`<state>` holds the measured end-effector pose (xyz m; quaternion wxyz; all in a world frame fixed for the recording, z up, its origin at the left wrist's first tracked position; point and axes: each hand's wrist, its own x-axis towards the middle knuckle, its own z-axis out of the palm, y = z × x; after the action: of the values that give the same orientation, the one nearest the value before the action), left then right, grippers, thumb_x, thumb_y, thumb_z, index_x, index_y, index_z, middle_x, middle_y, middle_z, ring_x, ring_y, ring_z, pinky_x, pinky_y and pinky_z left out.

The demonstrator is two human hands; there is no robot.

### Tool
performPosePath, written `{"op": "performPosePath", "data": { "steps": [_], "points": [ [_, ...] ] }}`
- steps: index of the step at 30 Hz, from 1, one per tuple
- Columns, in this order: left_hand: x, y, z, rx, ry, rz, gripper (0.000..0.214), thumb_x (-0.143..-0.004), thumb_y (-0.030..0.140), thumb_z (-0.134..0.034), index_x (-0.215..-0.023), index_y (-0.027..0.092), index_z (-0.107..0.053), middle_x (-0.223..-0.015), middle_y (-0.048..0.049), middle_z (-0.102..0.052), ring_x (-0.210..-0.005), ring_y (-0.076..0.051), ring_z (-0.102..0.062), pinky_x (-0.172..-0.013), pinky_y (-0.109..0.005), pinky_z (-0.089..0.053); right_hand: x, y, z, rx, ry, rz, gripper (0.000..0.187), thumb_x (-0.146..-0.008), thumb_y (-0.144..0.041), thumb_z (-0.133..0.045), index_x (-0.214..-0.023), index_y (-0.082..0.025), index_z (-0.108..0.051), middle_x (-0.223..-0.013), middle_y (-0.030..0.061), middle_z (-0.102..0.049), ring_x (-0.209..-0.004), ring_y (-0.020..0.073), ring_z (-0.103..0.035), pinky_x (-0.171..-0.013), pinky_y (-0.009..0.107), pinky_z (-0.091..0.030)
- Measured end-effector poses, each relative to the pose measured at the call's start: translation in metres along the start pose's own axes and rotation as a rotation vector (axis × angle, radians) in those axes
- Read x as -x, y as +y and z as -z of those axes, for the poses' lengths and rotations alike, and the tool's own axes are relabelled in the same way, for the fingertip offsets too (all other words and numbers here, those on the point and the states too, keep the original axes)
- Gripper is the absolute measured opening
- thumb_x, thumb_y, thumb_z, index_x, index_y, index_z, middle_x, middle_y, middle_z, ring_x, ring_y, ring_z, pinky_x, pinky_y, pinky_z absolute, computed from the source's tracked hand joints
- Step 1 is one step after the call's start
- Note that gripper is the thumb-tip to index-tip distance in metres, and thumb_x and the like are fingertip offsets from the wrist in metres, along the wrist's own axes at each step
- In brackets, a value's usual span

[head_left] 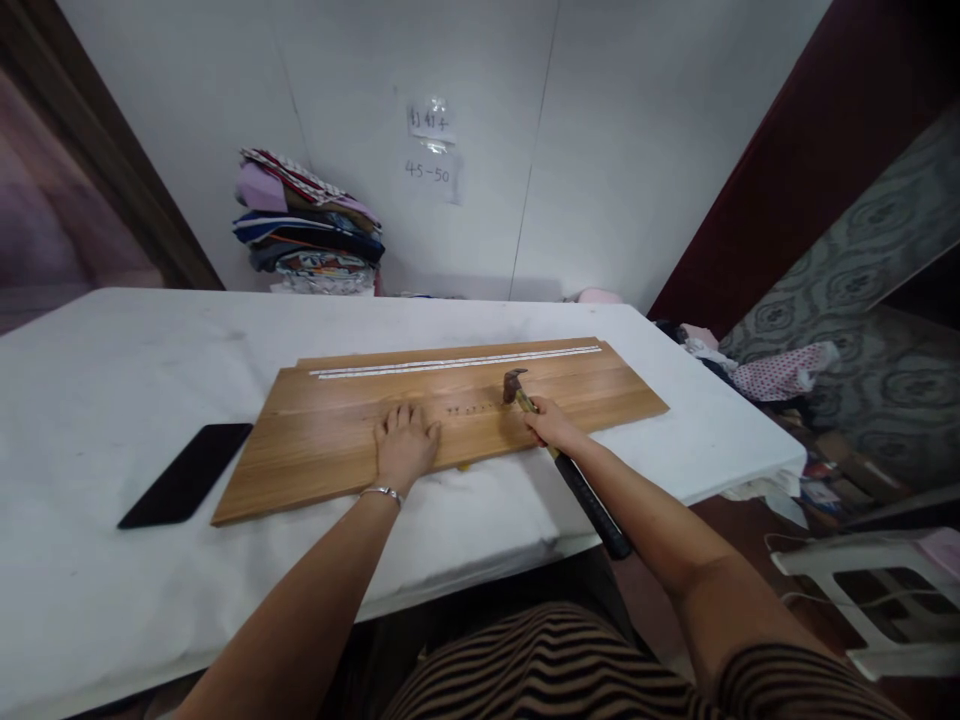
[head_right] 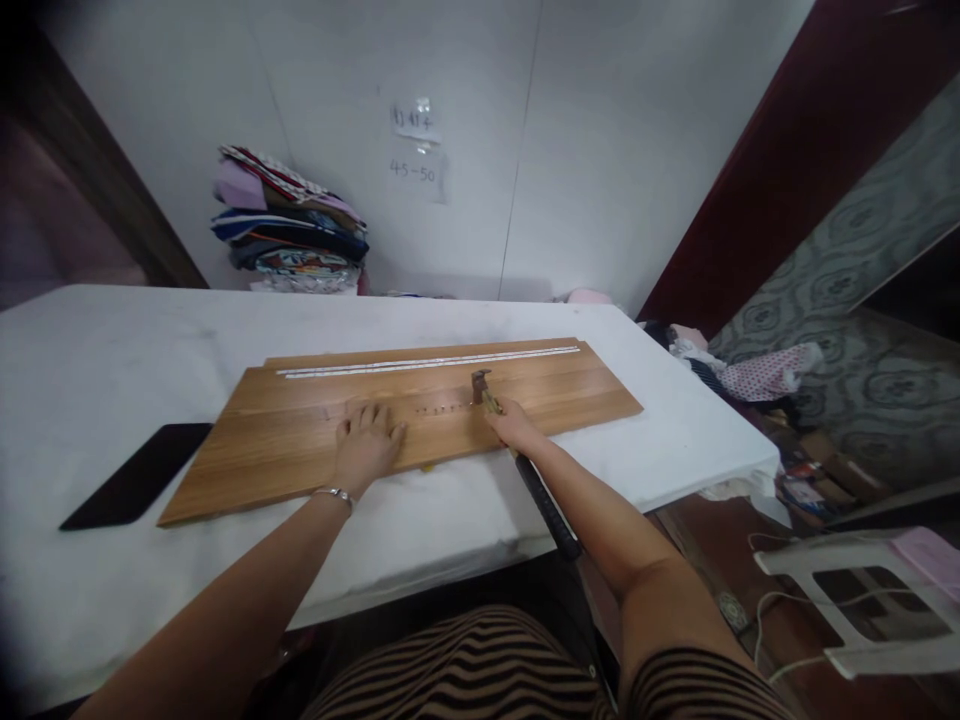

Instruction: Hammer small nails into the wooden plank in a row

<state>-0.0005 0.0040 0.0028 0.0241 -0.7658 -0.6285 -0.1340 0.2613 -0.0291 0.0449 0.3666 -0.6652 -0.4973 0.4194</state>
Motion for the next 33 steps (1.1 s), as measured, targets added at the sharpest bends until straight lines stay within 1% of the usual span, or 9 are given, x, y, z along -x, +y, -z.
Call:
{"op": "performPosePath", "data": {
  "steps": [6,12,19,26,33],
  "points": [
    [0.0001,0.0013,0.0025,0.014,-0.017,0.008,0.053,-0.094,0.043,-0.035,-0.132,0.013,-0.056,-0.146,-0.0188,-0.05,-0.134,-0.033,-0.041,-0.108,-0.05,-0.029,0.0028,-0.0006,0.003,-0.033,0.003,0.044,0.012,-0.079,-0.014,-0.057,-0.08,-0.022,-0.048,-0.047,-0.0097,-0.045,-0.03,0.0077,-0.037,-0.031,0.019,-0.027],
    [-0.0003,0.0018,0.0035,0.03,-0.012,0.012,0.054,-0.094,0.042,-0.035,-0.132,0.01,-0.056,-0.145,-0.0198,-0.051,-0.134,-0.034,-0.041,-0.109,-0.05,-0.029,0.0021,0.0034,0.0021,-0.013,-0.006,0.023,0.013,-0.079,-0.017,-0.059,-0.079,-0.022,-0.047,-0.045,-0.01,-0.046,-0.029,0.0066,-0.037,-0.03,0.018,-0.026],
    [-0.0006,0.0009,0.002,0.034,-0.012,0.001,0.053,-0.094,0.042,-0.036,-0.132,0.011,-0.056,-0.144,-0.0201,-0.051,-0.133,-0.035,-0.042,-0.108,-0.051,-0.03,0.0015,0.0029,0.0034,-0.025,0.002,0.03,0.011,-0.079,-0.016,-0.057,-0.082,-0.021,-0.049,-0.049,-0.0093,-0.047,-0.031,0.0074,-0.038,-0.032,0.019,-0.028],
    [-0.0003,0.0007,0.0012,0.012,-0.01,0.006,0.055,-0.094,0.042,-0.036,-0.133,0.008,-0.055,-0.146,-0.02,-0.05,-0.134,-0.033,-0.041,-0.109,-0.05,-0.03,-0.0006,0.0039,0.0028,0.012,-0.008,0.009,0.01,-0.081,-0.014,-0.053,-0.079,-0.021,-0.047,-0.049,-0.0093,-0.046,-0.032,0.0075,-0.039,-0.032,0.019,-0.029],
    [-0.0008,-0.0004,-0.0015,0.002,0.001,0.015,0.054,-0.094,0.042,-0.037,-0.133,0.01,-0.056,-0.145,-0.0192,-0.05,-0.134,-0.033,-0.042,-0.108,-0.05,-0.03,0.0,0.0021,0.0028,-0.007,-0.002,0.002,0.009,-0.081,-0.015,-0.053,-0.08,-0.022,-0.047,-0.047,-0.0103,-0.044,-0.033,0.0075,-0.039,-0.034,0.018,-0.03]
  ]
}}
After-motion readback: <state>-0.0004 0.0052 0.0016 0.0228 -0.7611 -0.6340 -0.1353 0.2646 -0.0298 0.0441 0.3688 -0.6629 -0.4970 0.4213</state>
